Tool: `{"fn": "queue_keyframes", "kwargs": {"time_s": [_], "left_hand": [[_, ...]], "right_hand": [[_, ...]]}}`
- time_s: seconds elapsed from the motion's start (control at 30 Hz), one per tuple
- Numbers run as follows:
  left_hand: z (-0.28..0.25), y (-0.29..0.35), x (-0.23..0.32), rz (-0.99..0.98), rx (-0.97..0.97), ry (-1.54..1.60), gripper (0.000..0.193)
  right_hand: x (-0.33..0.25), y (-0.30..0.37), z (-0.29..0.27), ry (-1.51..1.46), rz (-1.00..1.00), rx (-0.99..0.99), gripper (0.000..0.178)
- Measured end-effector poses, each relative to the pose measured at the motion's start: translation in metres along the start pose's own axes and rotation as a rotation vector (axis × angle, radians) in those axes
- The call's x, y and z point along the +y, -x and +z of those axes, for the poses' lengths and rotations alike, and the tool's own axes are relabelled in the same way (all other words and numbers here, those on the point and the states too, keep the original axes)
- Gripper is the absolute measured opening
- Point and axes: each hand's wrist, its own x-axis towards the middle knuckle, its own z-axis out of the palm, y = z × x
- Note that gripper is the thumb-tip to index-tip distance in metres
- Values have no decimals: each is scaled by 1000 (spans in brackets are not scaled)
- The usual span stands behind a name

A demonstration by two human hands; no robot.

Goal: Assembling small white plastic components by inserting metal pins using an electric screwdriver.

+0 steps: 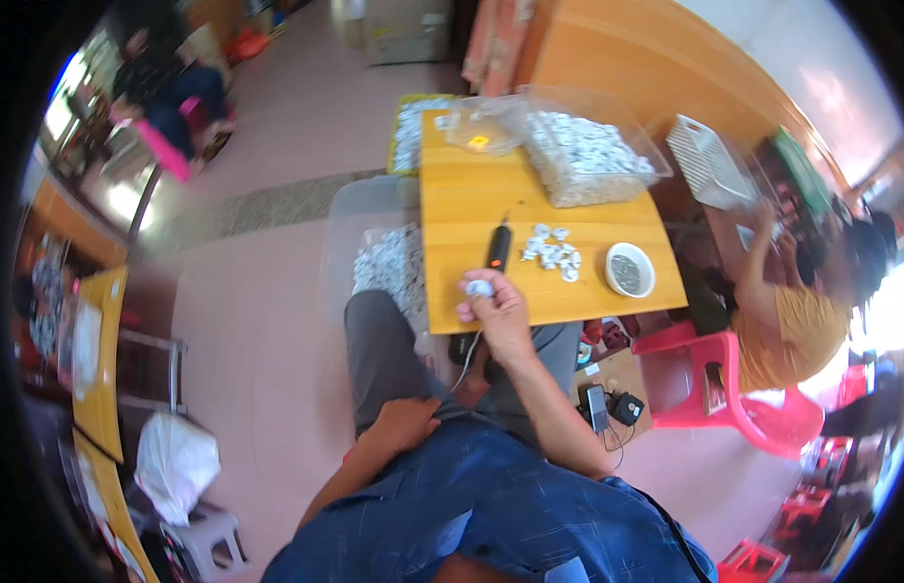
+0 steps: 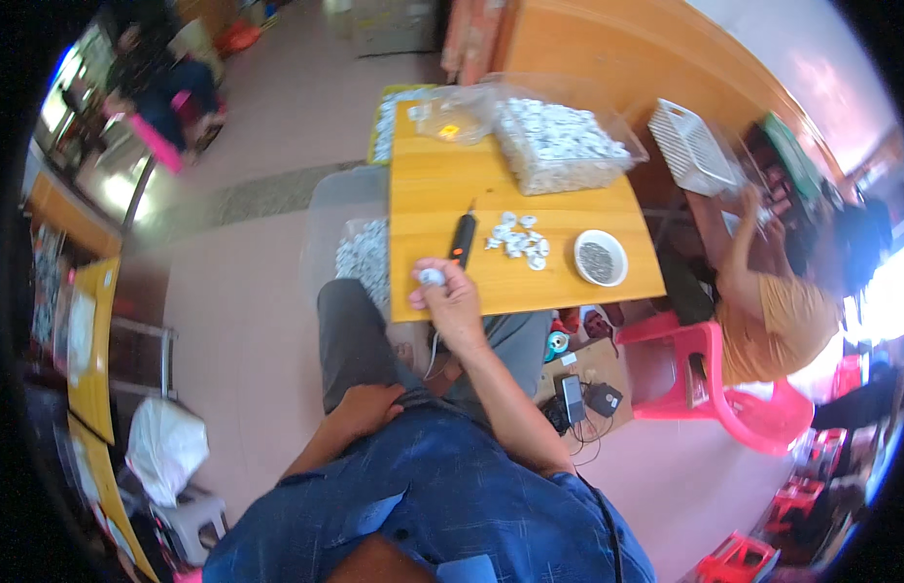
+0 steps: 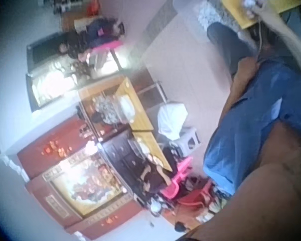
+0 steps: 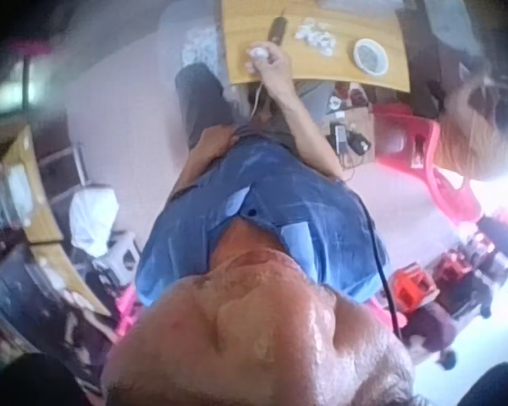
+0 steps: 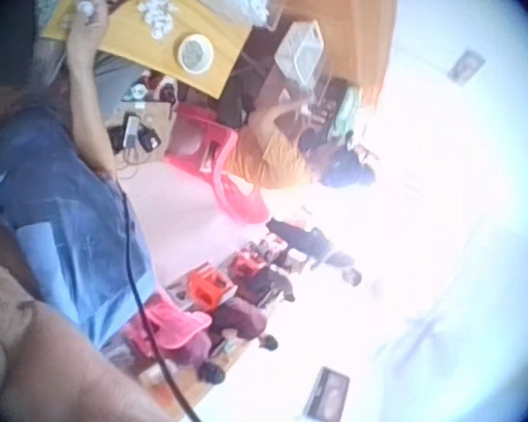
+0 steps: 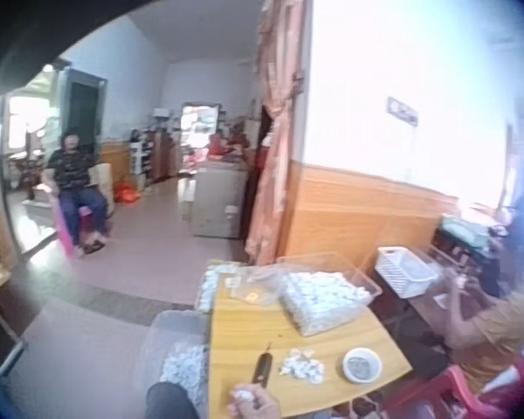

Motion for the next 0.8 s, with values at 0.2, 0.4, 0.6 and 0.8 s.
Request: {"fn": "queue_keyframes", "kwargs": {"time_s": [0.2,0.4,0.6,0.8], "left_hand": [[5,-1,-2,13,40,16,30],[-3,-4,2,4,25,13,32],[2,-10,-2,-6,30,12,37],[3,-5,-1,-15,-14,17,35]], "right_hand": [[-1,4,-1,-39,13,-119,27],[-2,1,-6,-83,18,-181,25],[-6,4,-11,-76,-31,-109,24],[-2,4,-8,-90,2,-81,17]]}}
